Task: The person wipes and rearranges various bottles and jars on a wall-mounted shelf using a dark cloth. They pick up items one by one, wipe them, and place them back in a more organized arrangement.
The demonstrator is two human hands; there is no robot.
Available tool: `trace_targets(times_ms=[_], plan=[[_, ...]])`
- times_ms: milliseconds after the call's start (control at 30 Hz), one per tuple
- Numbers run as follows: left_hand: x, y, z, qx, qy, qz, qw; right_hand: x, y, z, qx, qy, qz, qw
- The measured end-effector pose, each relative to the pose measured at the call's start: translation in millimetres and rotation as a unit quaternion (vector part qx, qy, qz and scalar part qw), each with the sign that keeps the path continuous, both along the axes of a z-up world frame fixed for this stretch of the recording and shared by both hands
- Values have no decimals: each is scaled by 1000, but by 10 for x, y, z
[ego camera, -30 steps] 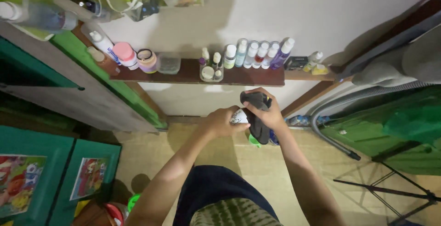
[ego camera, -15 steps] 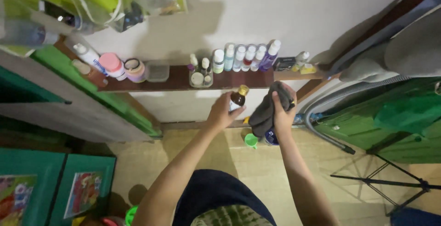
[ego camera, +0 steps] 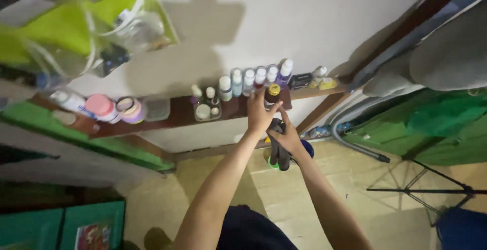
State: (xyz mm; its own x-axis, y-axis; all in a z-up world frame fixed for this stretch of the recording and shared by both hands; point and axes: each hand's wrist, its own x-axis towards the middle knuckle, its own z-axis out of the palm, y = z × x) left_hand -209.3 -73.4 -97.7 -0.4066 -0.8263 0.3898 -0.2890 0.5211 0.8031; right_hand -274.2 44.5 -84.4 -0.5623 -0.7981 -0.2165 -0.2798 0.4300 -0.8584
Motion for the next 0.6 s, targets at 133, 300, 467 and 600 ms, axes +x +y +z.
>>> trace_targets(times_ms=[133, 300, 467, 600], plan=[[-173, 40, 12, -4, 4, 20, 1000, -164, 55, -313, -30, -7, -3, 1000], [-304, 121, 13, 38, 24, 56, 997, -294, 32, -410, 3, -20, -13, 1000], [-355, 116, -159, 35, 44, 77, 995, -330, -25, -457, -39, -28, 1, 999], [-335, 93, -113, 75, 56, 53, 994, -396, -91, -613, -23, -42, 3, 999]])
